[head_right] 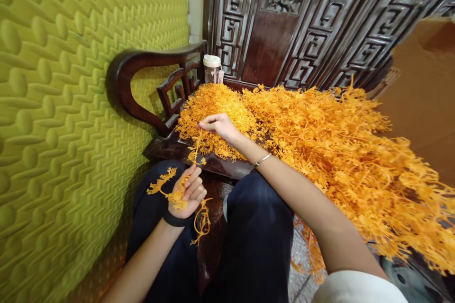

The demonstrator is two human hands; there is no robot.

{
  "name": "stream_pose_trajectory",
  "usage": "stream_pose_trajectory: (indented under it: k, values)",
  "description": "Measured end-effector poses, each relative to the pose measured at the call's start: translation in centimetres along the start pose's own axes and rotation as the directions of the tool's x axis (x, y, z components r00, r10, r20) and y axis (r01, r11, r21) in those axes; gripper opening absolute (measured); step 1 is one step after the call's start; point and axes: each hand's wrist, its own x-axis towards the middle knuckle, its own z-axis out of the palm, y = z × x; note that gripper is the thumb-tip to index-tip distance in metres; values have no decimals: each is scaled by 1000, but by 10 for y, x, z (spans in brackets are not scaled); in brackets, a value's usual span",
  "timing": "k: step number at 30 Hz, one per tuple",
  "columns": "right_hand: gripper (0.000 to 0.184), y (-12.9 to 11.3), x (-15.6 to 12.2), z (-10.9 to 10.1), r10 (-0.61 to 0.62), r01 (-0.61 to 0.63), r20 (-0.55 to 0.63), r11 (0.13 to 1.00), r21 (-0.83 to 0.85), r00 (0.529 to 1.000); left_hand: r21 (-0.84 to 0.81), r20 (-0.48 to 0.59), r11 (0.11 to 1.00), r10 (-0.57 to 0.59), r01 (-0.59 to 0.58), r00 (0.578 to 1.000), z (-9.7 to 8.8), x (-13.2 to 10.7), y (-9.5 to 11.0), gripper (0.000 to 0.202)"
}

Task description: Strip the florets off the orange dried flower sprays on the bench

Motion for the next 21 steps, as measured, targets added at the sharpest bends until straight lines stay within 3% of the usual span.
stream_pose_trajectory:
  k: [3,7,9,13,16,19,21]
  values:
    - [12,-1,5,0,5,0,-142,999,40,990,28,7,1000,9,-9,1000,-2,-3,-3,45]
    - [16,2,16,-24,-112,143,-415,989,44,903,161,50,979,-136,127,989,-7,-12,-24,48]
    - [26,6,19,-36,-148,157,-419,988,-14,896,210,51,965,-172,158,984,-9,-15,-34,50]
    - [68,13,17,-43,-134,93,-277,983,-156,952,242,65,957,-181,160,981,-8,-14,-37,51]
    - [88,10,12,-39,-116,65,-186,963,-263,976,204,82,970,-153,134,985,-6,-12,-31,49]
    - [84,1,5,-36,-111,91,-48,947,-309,993,187,109,976,-134,112,985,-5,-12,-28,49]
    - [67,-5,-1,-35,-39,98,229,962,-254,973,178,122,978,-129,106,984,-5,-13,-28,49]
